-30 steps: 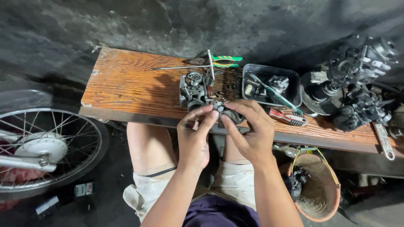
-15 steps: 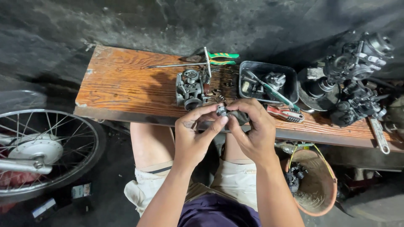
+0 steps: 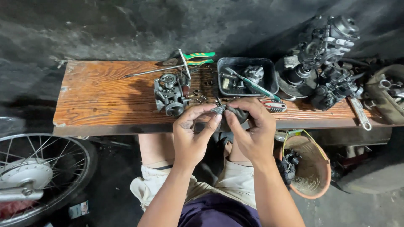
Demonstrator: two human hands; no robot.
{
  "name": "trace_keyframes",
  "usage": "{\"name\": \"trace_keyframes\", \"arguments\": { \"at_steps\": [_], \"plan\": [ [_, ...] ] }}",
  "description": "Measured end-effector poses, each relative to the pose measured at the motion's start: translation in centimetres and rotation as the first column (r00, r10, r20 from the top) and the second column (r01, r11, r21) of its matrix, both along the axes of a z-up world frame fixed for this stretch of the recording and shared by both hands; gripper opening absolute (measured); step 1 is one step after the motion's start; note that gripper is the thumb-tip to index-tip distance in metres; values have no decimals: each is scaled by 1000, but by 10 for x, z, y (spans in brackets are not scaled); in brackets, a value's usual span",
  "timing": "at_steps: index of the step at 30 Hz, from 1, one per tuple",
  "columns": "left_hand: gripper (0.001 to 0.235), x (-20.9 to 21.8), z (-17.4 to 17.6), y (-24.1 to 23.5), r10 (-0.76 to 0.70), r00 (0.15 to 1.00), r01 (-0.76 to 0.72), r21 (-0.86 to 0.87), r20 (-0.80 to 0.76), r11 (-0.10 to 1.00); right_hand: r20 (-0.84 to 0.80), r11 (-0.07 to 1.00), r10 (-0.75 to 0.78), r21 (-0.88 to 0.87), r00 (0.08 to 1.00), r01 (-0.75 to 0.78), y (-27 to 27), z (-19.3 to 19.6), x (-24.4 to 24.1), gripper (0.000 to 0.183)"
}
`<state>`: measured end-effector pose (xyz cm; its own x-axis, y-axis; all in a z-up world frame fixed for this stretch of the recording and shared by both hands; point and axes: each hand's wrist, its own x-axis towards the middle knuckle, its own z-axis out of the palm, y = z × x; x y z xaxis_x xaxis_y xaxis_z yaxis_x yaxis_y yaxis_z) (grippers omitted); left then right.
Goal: Cleaning and inspecting motorcycle carburetor components on a wooden workbench using a toothbrush.
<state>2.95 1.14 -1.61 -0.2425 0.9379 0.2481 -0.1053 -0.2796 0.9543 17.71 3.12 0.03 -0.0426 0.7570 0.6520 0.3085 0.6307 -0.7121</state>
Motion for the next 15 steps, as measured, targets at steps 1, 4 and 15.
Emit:
{"name": "trace_keyframes", "arguments": {
  "at_steps": [1, 4, 15],
  "plan": [
    [26, 2, 0, 2, -6, 1000, 6, 1, 0, 1000, 0, 1000, -6, 1, 1000, 6, -1, 2, 0, 10],
    [23, 6, 0, 5, 2, 1000, 0, 58, -29, 998, 20, 997, -77, -7, 997, 77, -3, 7, 2, 9],
    [26, 10, 5, 8, 201, 940, -118, 290, -276, 950, 46, 995, -84, 54, 995, 82, -5, 15, 7, 9]
  ]
}}
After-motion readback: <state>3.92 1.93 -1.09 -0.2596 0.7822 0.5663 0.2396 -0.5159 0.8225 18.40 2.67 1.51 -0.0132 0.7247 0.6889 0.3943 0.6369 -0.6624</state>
